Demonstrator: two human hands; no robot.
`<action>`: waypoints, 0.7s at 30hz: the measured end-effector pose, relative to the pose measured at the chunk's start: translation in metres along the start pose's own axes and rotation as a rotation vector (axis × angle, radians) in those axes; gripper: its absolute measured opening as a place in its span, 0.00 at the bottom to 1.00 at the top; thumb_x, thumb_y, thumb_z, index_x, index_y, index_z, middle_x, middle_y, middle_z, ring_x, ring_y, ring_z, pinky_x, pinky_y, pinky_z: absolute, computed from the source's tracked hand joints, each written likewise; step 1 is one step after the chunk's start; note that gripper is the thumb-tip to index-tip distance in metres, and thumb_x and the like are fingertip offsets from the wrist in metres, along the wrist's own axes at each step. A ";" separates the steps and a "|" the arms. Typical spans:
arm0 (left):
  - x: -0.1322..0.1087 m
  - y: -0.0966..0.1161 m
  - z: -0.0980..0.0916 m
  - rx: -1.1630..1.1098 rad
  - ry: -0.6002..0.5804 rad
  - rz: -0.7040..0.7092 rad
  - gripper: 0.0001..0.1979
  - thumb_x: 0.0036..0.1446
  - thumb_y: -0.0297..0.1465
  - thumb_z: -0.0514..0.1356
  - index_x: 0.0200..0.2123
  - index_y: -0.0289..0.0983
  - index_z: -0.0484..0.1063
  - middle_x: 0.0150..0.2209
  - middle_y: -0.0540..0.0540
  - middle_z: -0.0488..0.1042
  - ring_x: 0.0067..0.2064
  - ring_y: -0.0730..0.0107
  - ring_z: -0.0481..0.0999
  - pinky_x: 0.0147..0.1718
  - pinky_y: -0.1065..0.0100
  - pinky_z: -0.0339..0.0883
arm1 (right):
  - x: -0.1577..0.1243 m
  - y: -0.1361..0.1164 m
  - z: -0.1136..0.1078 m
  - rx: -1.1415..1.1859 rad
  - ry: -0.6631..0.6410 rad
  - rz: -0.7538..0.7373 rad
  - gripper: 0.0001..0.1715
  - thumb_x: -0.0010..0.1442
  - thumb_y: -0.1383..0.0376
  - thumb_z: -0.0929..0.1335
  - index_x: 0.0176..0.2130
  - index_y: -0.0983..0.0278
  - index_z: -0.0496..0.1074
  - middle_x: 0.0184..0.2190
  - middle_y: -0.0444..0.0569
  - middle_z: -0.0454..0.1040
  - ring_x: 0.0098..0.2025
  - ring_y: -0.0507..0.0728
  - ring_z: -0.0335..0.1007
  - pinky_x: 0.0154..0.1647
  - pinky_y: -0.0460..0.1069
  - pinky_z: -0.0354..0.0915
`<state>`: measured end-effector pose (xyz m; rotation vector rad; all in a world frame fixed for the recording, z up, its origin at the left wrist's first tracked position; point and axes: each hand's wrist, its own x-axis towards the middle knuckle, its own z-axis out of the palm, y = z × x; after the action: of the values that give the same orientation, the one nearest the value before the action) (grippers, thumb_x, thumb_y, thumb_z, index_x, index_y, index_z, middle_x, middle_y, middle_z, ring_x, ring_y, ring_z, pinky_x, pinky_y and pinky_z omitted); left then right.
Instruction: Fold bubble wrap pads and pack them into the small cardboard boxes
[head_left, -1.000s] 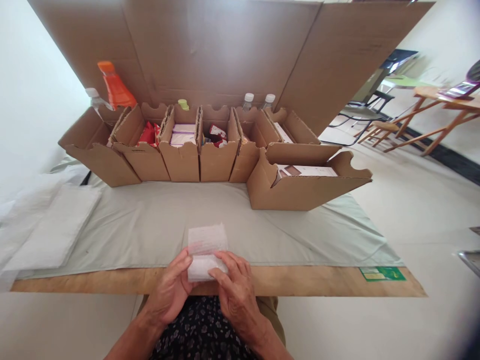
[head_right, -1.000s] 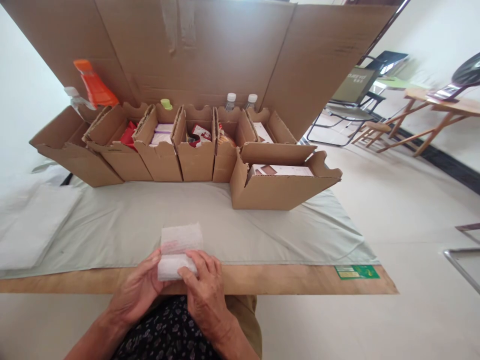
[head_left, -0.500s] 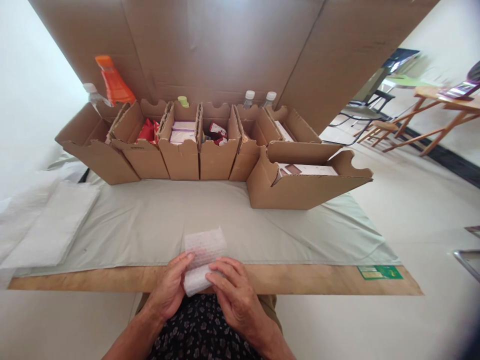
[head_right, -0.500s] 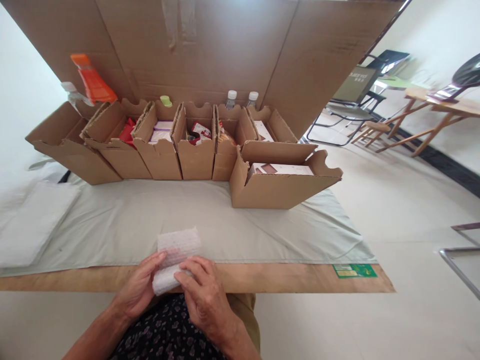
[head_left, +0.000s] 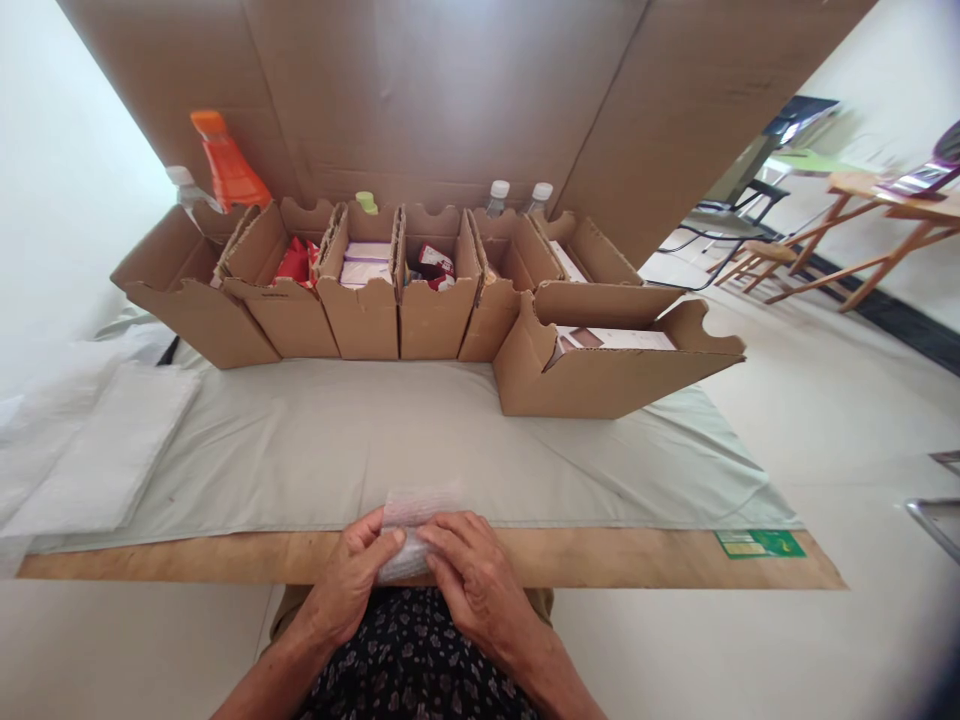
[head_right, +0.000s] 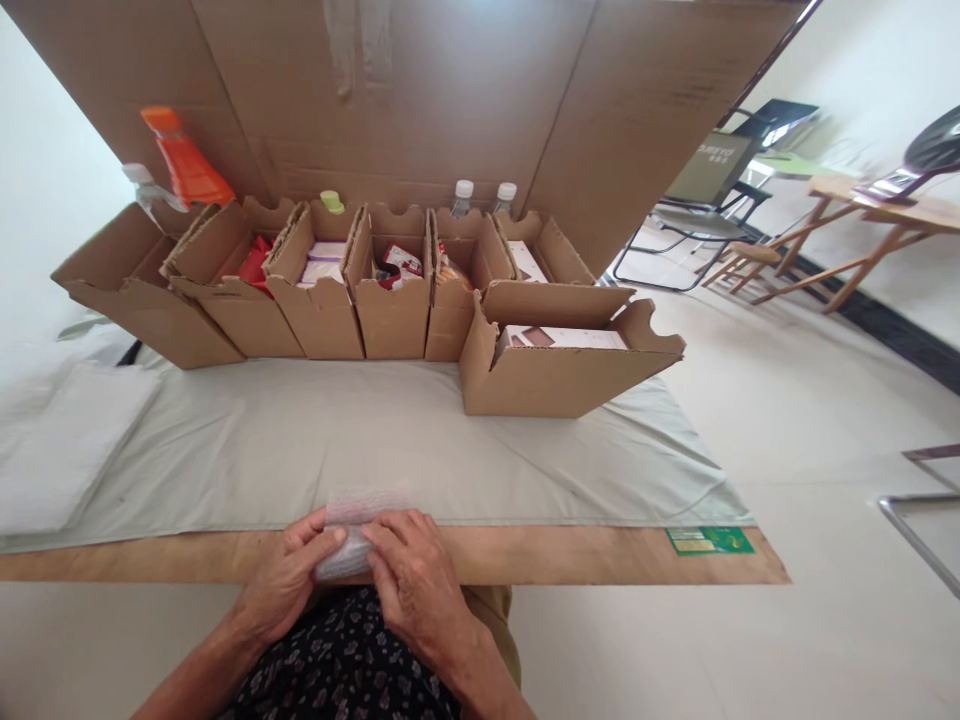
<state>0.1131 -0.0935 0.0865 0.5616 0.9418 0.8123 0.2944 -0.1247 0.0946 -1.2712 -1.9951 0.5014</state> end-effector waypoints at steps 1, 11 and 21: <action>0.001 0.000 -0.001 -0.016 0.003 -0.006 0.18 0.52 0.38 0.71 0.45 0.36 0.81 0.41 0.44 0.84 0.43 0.60 0.81 0.43 0.64 0.70 | -0.001 0.000 -0.002 -0.015 0.031 -0.014 0.19 0.64 0.74 0.65 0.53 0.61 0.70 0.47 0.53 0.76 0.47 0.60 0.72 0.48 0.57 0.72; 0.006 0.005 0.002 -0.155 0.115 -0.082 0.16 0.49 0.40 0.72 0.38 0.36 0.82 0.37 0.45 0.83 0.39 0.62 0.80 0.40 0.65 0.71 | -0.010 0.006 -0.009 -0.149 0.096 -0.083 0.20 0.64 0.75 0.65 0.53 0.61 0.70 0.49 0.53 0.76 0.52 0.62 0.70 0.52 0.59 0.67; 0.001 0.004 0.006 0.037 -0.048 0.075 0.23 0.51 0.39 0.72 0.49 0.38 0.78 0.45 0.45 0.81 0.48 0.60 0.77 0.50 0.65 0.65 | -0.016 0.013 -0.006 0.015 0.100 0.233 0.17 0.61 0.64 0.71 0.51 0.58 0.72 0.54 0.55 0.73 0.55 0.65 0.70 0.55 0.61 0.68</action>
<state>0.1178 -0.0905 0.0918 0.6490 0.8972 0.8466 0.3112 -0.1330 0.0842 -1.4991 -1.7679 0.5502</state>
